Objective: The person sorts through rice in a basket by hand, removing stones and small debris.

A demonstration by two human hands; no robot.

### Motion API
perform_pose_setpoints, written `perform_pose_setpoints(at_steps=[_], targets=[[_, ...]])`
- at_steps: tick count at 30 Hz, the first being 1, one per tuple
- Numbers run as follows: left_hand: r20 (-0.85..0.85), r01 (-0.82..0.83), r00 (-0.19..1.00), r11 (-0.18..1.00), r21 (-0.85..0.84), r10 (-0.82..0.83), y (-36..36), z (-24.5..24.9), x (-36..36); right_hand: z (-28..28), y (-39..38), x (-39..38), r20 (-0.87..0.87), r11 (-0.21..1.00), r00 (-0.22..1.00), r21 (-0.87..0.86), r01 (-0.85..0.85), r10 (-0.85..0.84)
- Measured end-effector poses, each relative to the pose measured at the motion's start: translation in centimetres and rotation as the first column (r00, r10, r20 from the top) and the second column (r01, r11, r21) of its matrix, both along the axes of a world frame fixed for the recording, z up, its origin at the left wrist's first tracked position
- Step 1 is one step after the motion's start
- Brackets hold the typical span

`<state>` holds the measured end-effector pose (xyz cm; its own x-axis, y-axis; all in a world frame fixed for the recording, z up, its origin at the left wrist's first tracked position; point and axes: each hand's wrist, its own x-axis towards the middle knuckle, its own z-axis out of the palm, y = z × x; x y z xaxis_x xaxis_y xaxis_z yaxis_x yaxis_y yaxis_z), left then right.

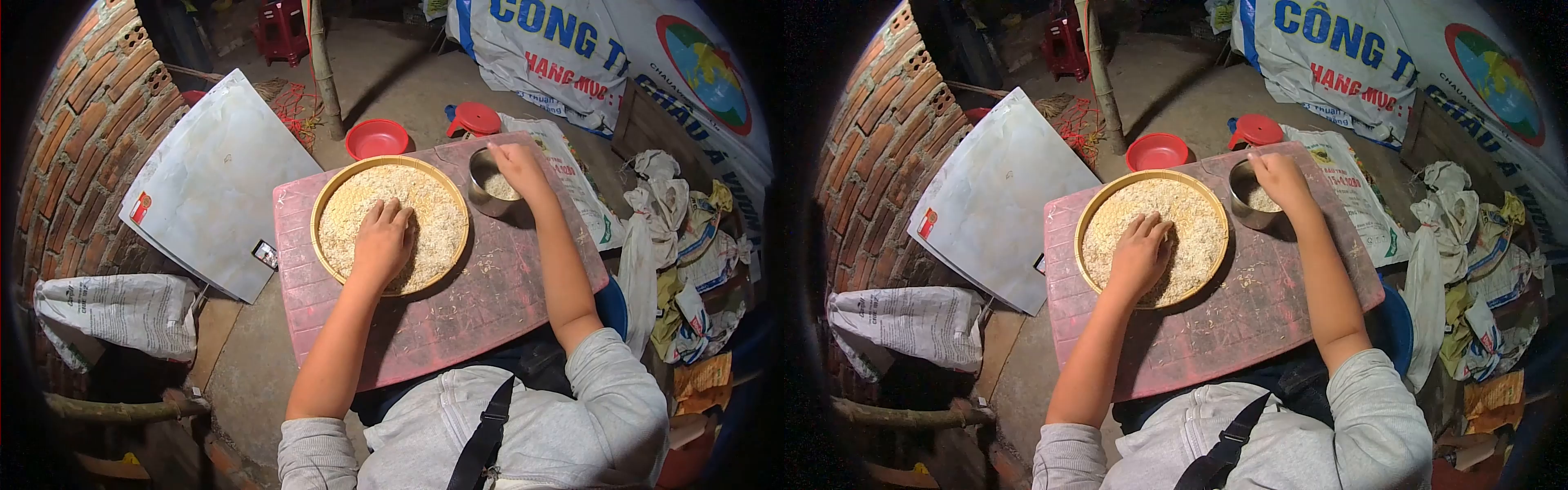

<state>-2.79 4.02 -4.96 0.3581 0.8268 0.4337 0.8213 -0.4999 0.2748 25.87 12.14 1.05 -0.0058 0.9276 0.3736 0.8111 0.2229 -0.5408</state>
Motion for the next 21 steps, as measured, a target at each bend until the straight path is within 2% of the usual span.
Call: perform_pose_setpoints(at_steps=[1, 2, 4, 8, 11, 13, 14, 15, 16, 17, 19, 21], targets=[[0.003, 0.001, 1.000, 1.000, 0.005, -0.001, 0.0, 0.0, 0.0, -0.6, 0.3, 0.2, 0.081, 0.998, 0.995, -0.028, -0.051, 0.053], [0.008, 0.000, 1.000, 1.000, 0.010, 0.000, 0.0, -0.1, 0.0, -1.1, 0.5, 0.6, 0.078, 0.998, 0.996, -0.031, -0.048, 0.051], [0.009, -0.004, 1.000, 1.000, 0.008, 0.004, 0.0, -0.1, 0.0, -1.1, 0.3, 0.6, 0.203, 0.977, 0.974, -0.206, -0.056, 0.099], [0.020, -0.010, 1.000, 1.000, 0.017, 0.010, 0.0, -0.1, 0.1, -0.9, 0.3, 0.5, 0.161, 0.971, 0.981, -0.231, -0.067, 0.106], [0.018, -0.009, 1.000, 1.000, 0.009, 0.009, -0.1, 0.2, 0.1, -0.8, 0.4, 0.3, 0.141, 0.985, 0.986, -0.159, -0.061, 0.084], [0.015, -0.009, 1.000, 1.000, 0.021, 0.009, -0.1, 0.1, 0.1, 0.3, -0.6, -1.1, 0.091, 0.998, 0.996, -0.056, 0.030, -0.025], [0.013, -0.008, 1.000, 0.999, 0.032, 0.007, -0.1, 0.0, 0.1, 0.3, -0.7, -1.6, 0.091, 0.998, 0.995, -0.056, 0.031, -0.026], [0.013, -0.007, 1.000, 0.999, 0.032, 0.007, 0.0, 0.0, 0.1, 0.3, -0.8, -2.3, 0.033, 0.978, 0.999, 0.208, 0.035, -0.042], [0.029, 0.006, 1.000, 0.998, 0.059, -0.008, 0.0, 0.1, 0.0, 0.4, -0.9, -3.0, -0.027, 0.888, 0.999, 0.456, 0.050, -0.042], [0.046, 0.017, 0.999, 0.996, 0.086, -0.021, 0.1, 0.1, -0.1, 0.4, -1.3, -3.8, -0.027, 0.888, 0.999, 0.456, 0.048, -0.040], [0.062, -0.004, 0.998, 0.998, 0.057, 0.001, -0.2, 0.7, 0.0, 0.5, -2.8, -5.9, -0.110, 0.841, 0.983, 0.538, -0.063, 0.144], [0.077, -0.020, 0.997, 0.999, 0.027, 0.018, -0.4, 1.1, 0.2, 0.1, -4.4, -8.3, -0.136, 0.821, 0.930, 0.525, -0.224, 0.341]])
